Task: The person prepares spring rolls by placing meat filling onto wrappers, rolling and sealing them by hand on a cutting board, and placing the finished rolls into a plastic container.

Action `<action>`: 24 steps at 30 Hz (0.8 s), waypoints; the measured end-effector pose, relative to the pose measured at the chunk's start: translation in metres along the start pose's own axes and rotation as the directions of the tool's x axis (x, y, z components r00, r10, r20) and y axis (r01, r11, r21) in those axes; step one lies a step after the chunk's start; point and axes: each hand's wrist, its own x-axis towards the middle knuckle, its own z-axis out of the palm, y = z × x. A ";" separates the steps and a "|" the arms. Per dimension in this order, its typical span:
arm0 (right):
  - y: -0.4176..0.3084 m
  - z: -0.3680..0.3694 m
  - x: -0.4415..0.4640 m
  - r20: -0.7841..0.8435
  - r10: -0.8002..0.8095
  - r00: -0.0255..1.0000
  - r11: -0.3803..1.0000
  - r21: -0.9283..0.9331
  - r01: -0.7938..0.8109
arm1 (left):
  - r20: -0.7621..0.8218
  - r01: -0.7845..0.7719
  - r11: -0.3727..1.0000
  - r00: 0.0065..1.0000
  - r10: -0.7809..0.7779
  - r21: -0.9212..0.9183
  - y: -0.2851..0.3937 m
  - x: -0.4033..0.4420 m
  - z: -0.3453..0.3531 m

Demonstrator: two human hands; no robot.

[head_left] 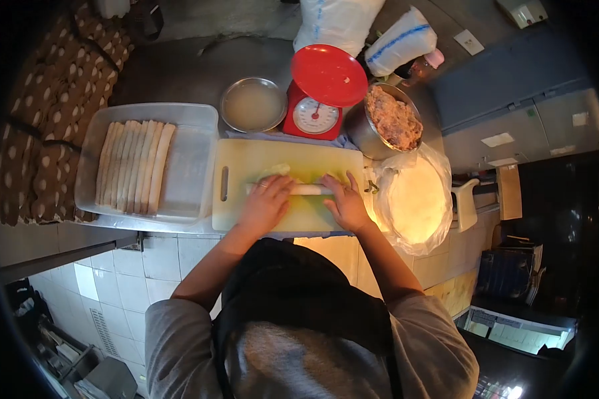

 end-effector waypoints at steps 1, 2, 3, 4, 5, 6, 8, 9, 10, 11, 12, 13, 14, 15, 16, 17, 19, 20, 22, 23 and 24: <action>0.007 0.000 0.002 0.003 0.026 1.000 0.999 -0.038 -0.026 | -0.045 -0.052 0.998 0.998 0.051 -0.020 0.006 0.004 0.008; 0.015 0.000 0.004 0.007 0.050 0.999 0.996 -0.075 -0.049 | -0.050 -0.061 0.998 0.997 0.059 -0.030 0.009 0.008 0.015; 0.014 -0.009 0.008 -0.026 0.070 0.997 0.995 -0.072 -0.072 | -0.055 -0.067 0.997 0.996 0.065 -0.039 0.012 0.010 0.021; 0.012 -0.012 0.008 -0.030 0.067 0.997 0.996 -0.048 -0.068 | -0.060 -0.074 0.996 0.996 0.071 -0.047 0.012 0.011 0.025; 0.010 -0.013 0.007 -0.036 0.066 0.997 0.997 -0.024 -0.067 | -0.067 -0.069 0.996 0.996 0.065 -0.053 0.011 0.012 0.029; 0.009 -0.013 0.005 -0.040 0.067 0.997 0.998 -0.002 -0.067 | -0.075 -0.063 0.996 0.995 0.059 -0.061 0.011 0.014 0.031; 0.002 -0.005 0.003 -0.018 -0.007 1.000 0.996 0.087 0.009 | -0.095 -0.059 0.995 0.994 0.052 -0.075 0.012 0.016 0.035; 0.000 -0.001 0.004 -0.011 -0.046 0.999 0.990 0.136 0.047 | -0.105 -0.061 0.995 0.993 0.053 -0.077 0.012 0.017 0.035; 0.005 0.000 0.006 -0.024 -0.014 1.000 0.993 0.114 0.016 | -0.115 -0.065 0.995 0.992 0.056 -0.074 0.011 0.017 0.033; 0.016 -0.002 0.009 -0.035 0.018 0.999 0.996 0.088 -0.015 | -0.120 -0.062 0.996 0.991 0.054 -0.063 0.010 0.017 0.034; 0.019 -0.005 0.011 -0.046 0.054 0.998 0.997 0.062 -0.051 | -0.123 -0.059 0.997 0.991 0.051 -0.057 0.011 0.016 0.035; 0.018 -0.004 0.011 -0.023 0.026 0.999 0.997 0.075 -0.024 | -0.126 -0.057 0.997 0.991 0.050 -0.052 0.012 0.016 0.037; 0.016 -0.002 0.013 -0.006 -0.001 1.000 0.996 0.089 0.001 | -0.132 -0.057 0.997 0.990 0.050 -0.051 0.011 0.017 0.039; 0.013 -0.001 0.014 0.013 -0.026 1.000 0.995 0.102 0.025 | -0.137 -0.055 0.997 0.989 0.047 -0.054 0.012 0.017 0.040; 0.010 -0.001 0.014 0.011 -0.037 0.999 0.994 0.107 0.036 | -0.141 -0.050 0.997 0.989 0.041 -0.057 0.012 0.016 0.040; 0.006 0.001 0.013 0.006 -0.048 0.999 0.992 0.113 0.047 | -0.146 -0.059 0.997 0.988 0.050 -0.057 0.011 0.015 0.040; 0.007 0.003 0.015 -0.005 -0.065 0.998 0.993 0.102 0.065 | -0.160 -0.077 0.995 0.985 0.067 -0.056 0.011 0.016 0.037; 0.009 0.003 0.015 -0.009 -0.062 0.998 0.994 0.085 0.063 | -0.158 -0.073 0.996 0.985 0.064 -0.056 0.012 0.015 0.037; 0.007 0.002 0.014 -0.004 -0.063 0.998 0.992 0.111 0.063 | -0.158 -0.068 0.996 0.986 0.059 -0.055 0.014 0.017 0.034; 0.003 0.004 0.015 0.005 -0.069 0.998 0.985 0.157 0.067 | -0.159 -0.073 0.996 0.985 0.064 -0.053 0.015 0.018 0.035; -0.001 0.004 0.016 0.012 -0.076 0.997 0.976 0.206 0.072 | -0.158 -0.076 0.996 0.985 0.068 -0.048 0.015 0.017 0.034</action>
